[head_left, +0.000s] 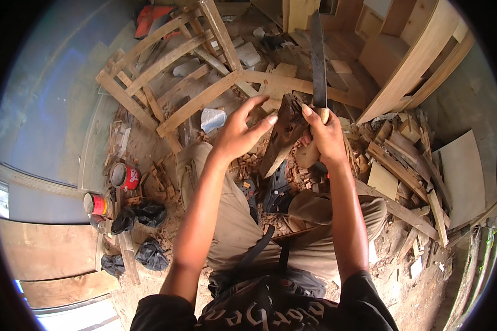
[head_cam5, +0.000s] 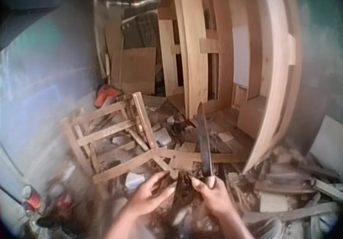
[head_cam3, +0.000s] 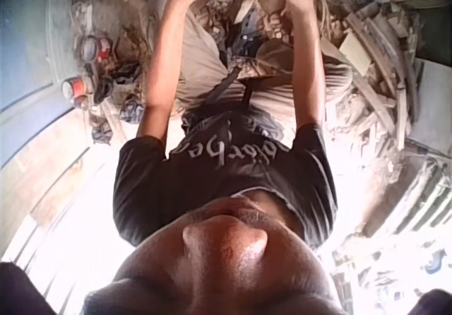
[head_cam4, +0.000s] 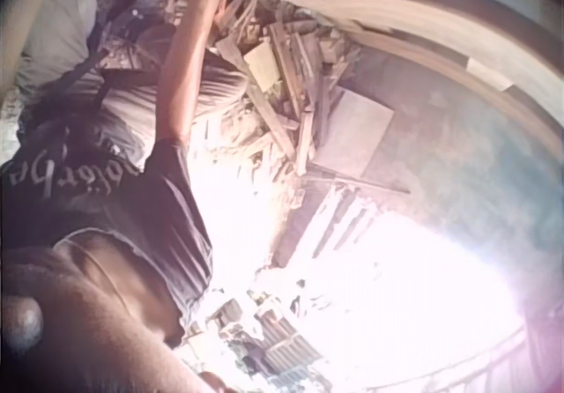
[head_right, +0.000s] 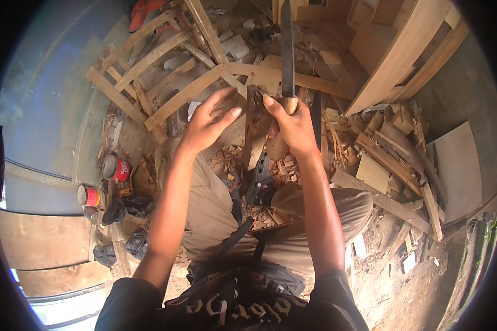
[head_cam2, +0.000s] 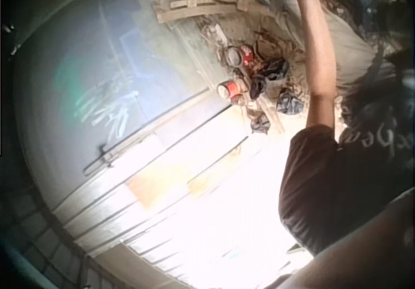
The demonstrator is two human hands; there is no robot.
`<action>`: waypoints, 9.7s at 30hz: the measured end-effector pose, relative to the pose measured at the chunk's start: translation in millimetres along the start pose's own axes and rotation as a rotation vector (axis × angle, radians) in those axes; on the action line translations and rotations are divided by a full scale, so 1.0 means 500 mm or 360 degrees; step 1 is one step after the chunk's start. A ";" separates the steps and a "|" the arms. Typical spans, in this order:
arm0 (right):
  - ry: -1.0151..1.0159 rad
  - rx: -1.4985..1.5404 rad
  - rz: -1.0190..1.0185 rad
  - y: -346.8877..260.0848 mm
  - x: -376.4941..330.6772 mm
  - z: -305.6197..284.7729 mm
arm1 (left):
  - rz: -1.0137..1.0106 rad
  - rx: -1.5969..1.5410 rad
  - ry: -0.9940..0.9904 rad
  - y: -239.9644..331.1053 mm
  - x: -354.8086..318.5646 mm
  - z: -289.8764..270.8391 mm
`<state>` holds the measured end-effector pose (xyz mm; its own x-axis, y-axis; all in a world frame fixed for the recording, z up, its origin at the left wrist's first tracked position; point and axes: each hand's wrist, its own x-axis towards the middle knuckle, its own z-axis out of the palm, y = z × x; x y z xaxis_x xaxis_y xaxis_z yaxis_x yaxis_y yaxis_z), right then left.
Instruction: The person sits on the floor and uses a machete and a hammer to break a small piece of wood into smaller fragments. The person repeatedly strikes the wood with the hammer and chops it with the machete, producing wood chips and debris.
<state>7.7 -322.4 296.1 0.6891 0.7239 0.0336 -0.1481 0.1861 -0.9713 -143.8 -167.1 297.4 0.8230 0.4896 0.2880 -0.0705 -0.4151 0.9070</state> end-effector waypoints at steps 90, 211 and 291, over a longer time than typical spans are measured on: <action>-0.0160 -0.0883 -0.0294 -0.046 -0.105 0.168 | 0.0047 -0.0468 0.0584 -0.009 0.009 0.024; -0.0267 -0.1131 0.0415 -0.189 -0.251 0.073 | 0.0193 0.0141 0.0363 -0.037 -0.154 0.091; -0.1237 -0.0897 0.0951 -0.195 -0.143 0.057 | 0.0754 0.1353 -0.0050 0.124 0.002 -0.180</action>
<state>-47.2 -373.2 395.4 -0.0422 0.8497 -0.5255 0.1708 -0.5121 -0.8418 -197.9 -123.3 381.6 0.8297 0.1138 0.5465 0.0223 -0.9850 0.1711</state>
